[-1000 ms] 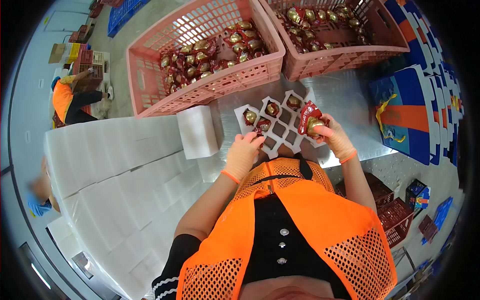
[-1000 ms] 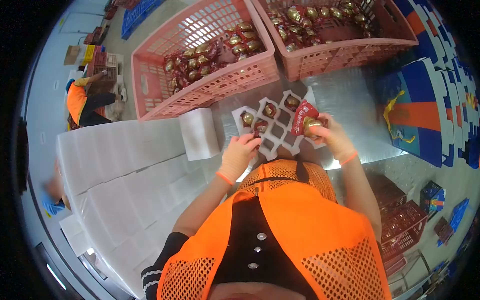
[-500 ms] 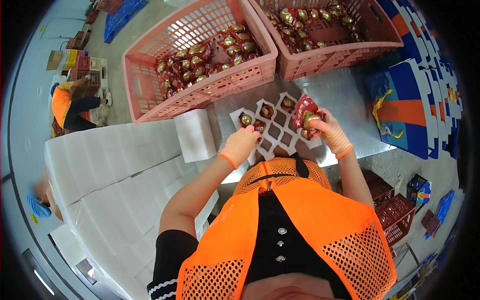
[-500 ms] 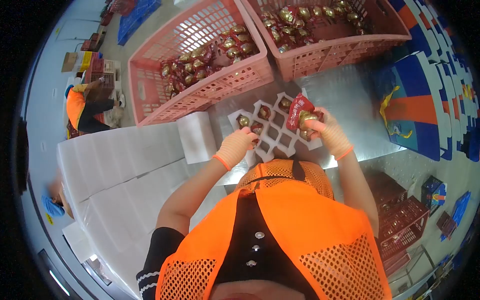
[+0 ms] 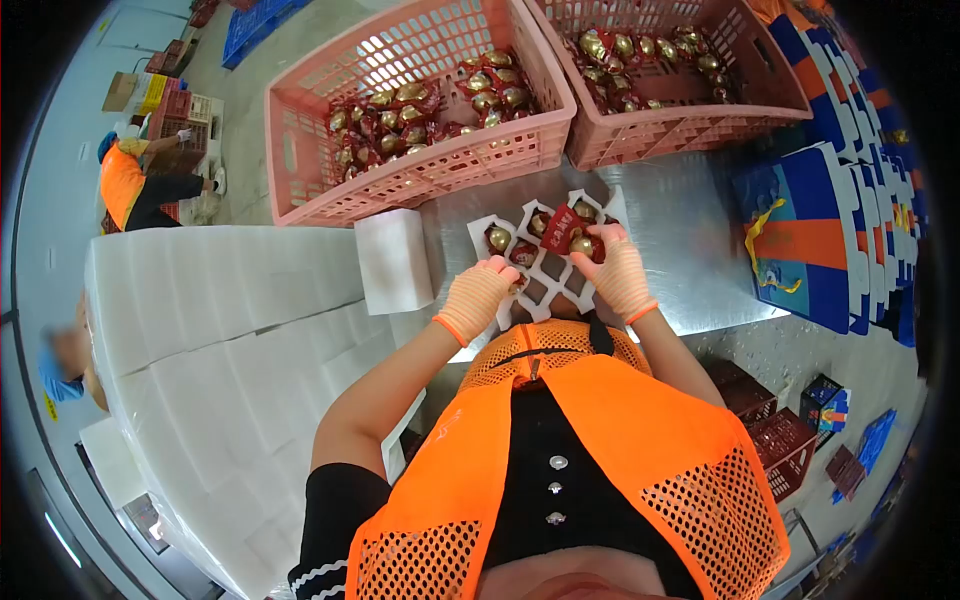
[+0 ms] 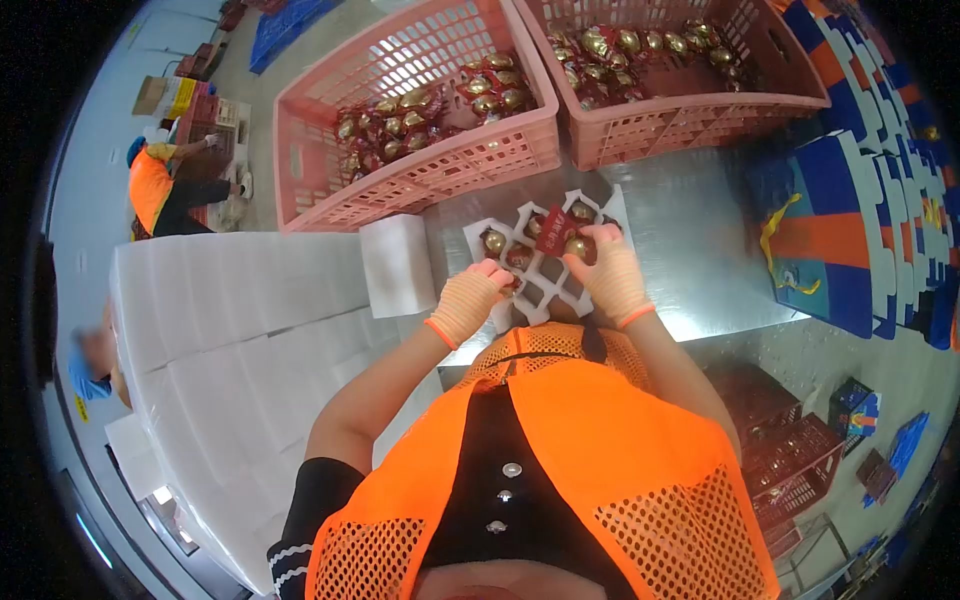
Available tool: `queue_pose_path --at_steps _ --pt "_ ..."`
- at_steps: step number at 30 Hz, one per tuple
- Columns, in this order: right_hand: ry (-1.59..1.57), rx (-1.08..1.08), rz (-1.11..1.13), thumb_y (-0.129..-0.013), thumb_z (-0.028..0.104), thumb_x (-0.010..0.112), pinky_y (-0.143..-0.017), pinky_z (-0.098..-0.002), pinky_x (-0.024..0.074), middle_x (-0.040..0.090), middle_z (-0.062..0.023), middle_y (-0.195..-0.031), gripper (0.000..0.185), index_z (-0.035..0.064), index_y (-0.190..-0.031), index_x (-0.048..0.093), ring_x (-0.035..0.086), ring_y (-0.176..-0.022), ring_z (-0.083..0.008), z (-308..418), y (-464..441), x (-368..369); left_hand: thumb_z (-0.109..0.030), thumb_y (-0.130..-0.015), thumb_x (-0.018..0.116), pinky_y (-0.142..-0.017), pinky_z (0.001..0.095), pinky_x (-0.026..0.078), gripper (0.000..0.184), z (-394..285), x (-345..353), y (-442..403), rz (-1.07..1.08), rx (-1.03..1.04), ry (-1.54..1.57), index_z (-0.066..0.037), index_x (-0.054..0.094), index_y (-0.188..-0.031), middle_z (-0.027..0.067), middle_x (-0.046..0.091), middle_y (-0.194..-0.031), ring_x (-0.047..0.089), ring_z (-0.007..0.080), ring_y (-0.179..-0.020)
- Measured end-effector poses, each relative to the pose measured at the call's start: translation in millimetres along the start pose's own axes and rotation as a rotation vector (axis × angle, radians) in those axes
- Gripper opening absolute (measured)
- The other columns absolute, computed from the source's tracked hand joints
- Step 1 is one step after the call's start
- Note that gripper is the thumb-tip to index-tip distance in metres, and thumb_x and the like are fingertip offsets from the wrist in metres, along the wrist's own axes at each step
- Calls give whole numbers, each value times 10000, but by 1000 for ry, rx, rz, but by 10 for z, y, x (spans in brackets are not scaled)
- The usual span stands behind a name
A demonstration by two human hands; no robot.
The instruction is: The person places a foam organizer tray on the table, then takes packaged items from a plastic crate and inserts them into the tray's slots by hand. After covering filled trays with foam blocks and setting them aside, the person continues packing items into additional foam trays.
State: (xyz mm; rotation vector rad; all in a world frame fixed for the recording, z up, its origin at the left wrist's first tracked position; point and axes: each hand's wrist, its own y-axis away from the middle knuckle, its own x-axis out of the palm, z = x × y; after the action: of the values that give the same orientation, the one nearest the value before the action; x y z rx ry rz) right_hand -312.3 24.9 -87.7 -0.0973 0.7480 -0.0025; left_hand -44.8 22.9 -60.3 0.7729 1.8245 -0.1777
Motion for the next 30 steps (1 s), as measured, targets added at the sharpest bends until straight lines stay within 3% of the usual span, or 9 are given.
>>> queue_pose_path --at_steps 4,8,11,15,16,19,20,24,30 --pt "260 134 209 -848 308 749 -761 -483 556 606 -166 -1106 436 68 -1157 556 686 -884 -385 331 -77 -78 -147 -886 655 -830 437 537 202 -13 -98 -36 149 -48 5 -160 667 -1088 78 589 -1063 621 303 -1032" --pt "420 79 345 -850 259 747 -743 -470 578 598 -208 -1126 458 32 -1180 527 696 -884 -378 377 -418 208 -161 -893 656 -832 440 540 189 -46 -71 -120 166 -64 -22 -161 666 -1081 78 585 -1064 623 309 -1024" --pt "477 85 415 -828 259 767 -751 -466 586 592 -206 -1151 540 28 -1240 506 698 -933 -384 393 -467 298 -164 -892 659 -831 446 539 184 -2 -28 -49 118 -42 1 -156 664 -1076 83 579 -1066 623 315 -1012" --pt "267 127 470 -752 248 826 -898 -483 549 535 -220 -1300 789 114 -1408 408 635 -1084 -435 527 -601 -275 -165 -884 668 -831 455 536 192 23 -12 -1 65 -36 40 -151 659 -1075 87 573 -1060 620 318 -1003" --pt "207 6 410 -710 227 845 -916 -467 541 558 -188 -1298 771 137 -1387 487 632 -1104 -419 483 -672 -314 -164 -881 671 -833 454 535 194 6 -6 -3 74 -37 39 -151 658 -1075 87 572 -1059 620 318 -1003" --pt "182 -240 651 -705 209 834 -915 -453 538 585 -174 -1256 603 97 -1254 611 634 -1076 -415 278 -857 -143 -164 -875 678 -838 449 531 201 19 -23 -63 82 -21 35 -153 656 -1075 87 570 -1055 619 318 -1002" --pt "193 -187 691 -747 186 759 -915 -431 532 611 -175 -1203 361 83 -1085 682 634 -1109 -369 231 -837 -133 -165 -874 680 -839 447 530 203 58 1 -68 79 -13 41 -153 657 -1075 87 570 -1055 618 319 -1003" --pt "401 -121 538 -805 81 671 -872 -441 552 633 -151 -1053 133 52 -935 681 661 -1036 -341 317 -478 -136 -167 -874 682 -842 441 525 203 67 -45 -6 58 -22 89 -152 661 -1076 91 573 -1057 616 318 -1008" --pt "702 -288 538 -786 11 663 -783 -409 594 687 -198 -1030 140 -7 -909 726 713 -939 -346 342 -504 325 -169 -888 679 -811 445 530 188 64 -15 -14 26 -34 108 -150 662 -1074 91 583 -1047 629 321 -983"
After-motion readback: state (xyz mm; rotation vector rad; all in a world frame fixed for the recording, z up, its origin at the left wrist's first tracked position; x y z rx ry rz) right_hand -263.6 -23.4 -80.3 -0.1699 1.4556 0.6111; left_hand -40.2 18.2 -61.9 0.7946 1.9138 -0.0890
